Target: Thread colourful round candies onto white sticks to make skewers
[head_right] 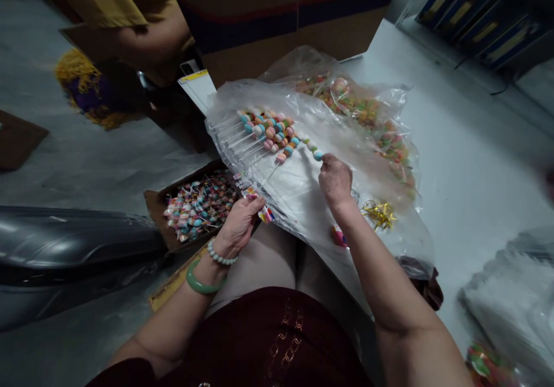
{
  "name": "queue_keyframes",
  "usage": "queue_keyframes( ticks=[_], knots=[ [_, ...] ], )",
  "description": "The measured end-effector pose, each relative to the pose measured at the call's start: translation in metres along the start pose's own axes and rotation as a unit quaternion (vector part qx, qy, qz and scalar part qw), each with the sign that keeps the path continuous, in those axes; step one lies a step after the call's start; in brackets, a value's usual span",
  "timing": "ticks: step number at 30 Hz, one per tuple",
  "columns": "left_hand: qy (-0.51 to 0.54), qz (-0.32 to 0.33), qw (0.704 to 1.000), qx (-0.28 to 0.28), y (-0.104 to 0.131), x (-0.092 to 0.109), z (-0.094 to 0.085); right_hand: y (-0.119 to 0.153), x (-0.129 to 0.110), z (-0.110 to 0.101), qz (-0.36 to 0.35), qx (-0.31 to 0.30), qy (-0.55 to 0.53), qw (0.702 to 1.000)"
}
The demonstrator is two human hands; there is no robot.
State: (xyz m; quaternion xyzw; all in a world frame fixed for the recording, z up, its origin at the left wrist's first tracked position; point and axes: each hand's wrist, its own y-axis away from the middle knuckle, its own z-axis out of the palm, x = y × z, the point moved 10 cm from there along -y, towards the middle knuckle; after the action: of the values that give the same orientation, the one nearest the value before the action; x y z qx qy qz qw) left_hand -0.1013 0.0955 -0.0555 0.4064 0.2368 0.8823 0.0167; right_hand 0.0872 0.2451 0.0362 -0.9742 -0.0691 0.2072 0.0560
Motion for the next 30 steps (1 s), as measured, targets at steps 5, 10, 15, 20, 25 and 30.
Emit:
queue_keyframes(
  ticks=[5, 10, 15, 20, 25, 30],
  knots=[
    [-0.013, -0.018, 1.0, -0.017, -0.004, -0.012, -0.001, -0.046, -0.014, -0.015, -0.01, -0.014, 0.072, 0.997],
    [-0.033, -0.03, 0.999, -0.028, -0.01, -0.019, -0.003, -0.075, -0.02, -0.025, -0.038, -0.059, 0.058, 0.996],
    [-0.048, -0.046, 0.997, -0.037, -0.013, -0.025, -0.006, -0.093, -0.014, -0.026, 0.001, -0.108, 0.068, 0.992],
    [-0.051, -0.063, 0.996, -0.044, -0.014, -0.031, -0.008, -0.099, -0.021, -0.024, 0.008, -0.114, 0.073, 0.991],
    [-0.042, -0.066, 0.995, -0.058, -0.016, -0.034, -0.006, -0.095, -0.034, -0.027, 0.023, -0.136, 0.114, 0.984],
    [-0.027, -0.068, 0.996, -0.059, -0.017, -0.034, -0.005, -0.095, -0.041, -0.034, 0.048, -0.139, 0.156, 0.977]
  ],
)
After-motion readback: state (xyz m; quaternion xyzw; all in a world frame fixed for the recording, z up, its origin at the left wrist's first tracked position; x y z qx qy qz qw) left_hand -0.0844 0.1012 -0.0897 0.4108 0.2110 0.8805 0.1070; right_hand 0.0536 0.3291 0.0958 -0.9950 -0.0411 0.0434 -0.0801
